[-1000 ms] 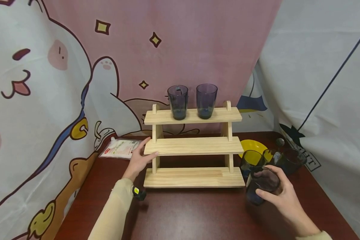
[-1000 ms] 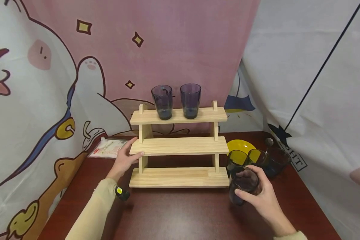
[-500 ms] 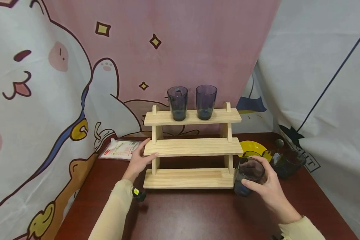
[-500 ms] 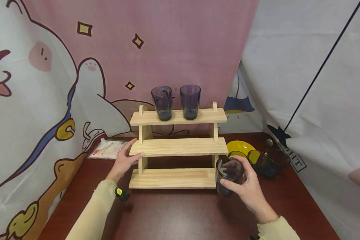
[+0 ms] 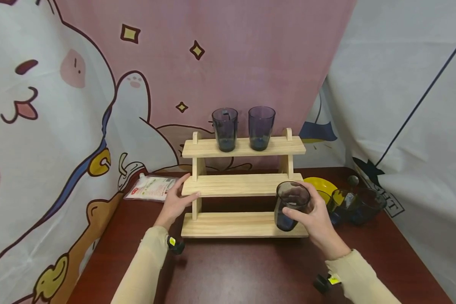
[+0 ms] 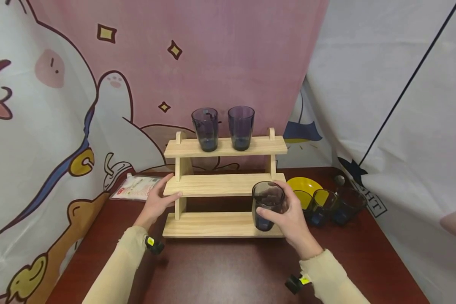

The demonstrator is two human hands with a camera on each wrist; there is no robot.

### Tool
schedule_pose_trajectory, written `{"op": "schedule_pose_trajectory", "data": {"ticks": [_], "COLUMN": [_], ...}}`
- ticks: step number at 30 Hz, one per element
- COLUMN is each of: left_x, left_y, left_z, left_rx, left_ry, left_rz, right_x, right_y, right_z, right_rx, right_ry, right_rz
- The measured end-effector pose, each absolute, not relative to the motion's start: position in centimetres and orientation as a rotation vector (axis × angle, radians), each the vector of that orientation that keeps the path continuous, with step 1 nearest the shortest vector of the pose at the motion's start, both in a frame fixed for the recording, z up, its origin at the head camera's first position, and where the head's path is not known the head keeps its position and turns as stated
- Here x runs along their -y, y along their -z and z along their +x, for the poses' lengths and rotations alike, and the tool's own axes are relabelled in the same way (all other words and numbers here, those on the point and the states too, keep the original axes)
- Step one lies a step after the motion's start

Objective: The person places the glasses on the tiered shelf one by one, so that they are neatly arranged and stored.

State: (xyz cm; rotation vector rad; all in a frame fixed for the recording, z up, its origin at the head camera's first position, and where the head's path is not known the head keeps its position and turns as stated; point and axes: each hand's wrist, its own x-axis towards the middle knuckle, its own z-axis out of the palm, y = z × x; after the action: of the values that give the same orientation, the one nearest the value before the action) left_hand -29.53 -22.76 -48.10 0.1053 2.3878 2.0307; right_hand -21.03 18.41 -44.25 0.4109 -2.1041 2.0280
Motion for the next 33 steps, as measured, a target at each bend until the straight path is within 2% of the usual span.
{"op": "schedule_pose_trajectory", "data": {"ticks": [10,20,33], "left_x": [22.7,23.4,23.3], "left_y": [47.6,50.1,50.4], "left_z": [-29.1,-31.0,-30.9], "left_rx": [-2.36,-2.379,-2.399], "left_ry": [-2.036,-2.03,-2.06], "left_rz": [0.105,0.098,0.132], "right_x": [-15.3,-12.5,-9.5], "right_y": [42.9,41.6,41.5], "right_z": [-23.5,-25.8,-28.7], "right_rx": [2.074,2.085,2.175], "right_ry": [-2.078,-2.086,-2.025], "right_rz": [0.441,0.515,0.48]}}
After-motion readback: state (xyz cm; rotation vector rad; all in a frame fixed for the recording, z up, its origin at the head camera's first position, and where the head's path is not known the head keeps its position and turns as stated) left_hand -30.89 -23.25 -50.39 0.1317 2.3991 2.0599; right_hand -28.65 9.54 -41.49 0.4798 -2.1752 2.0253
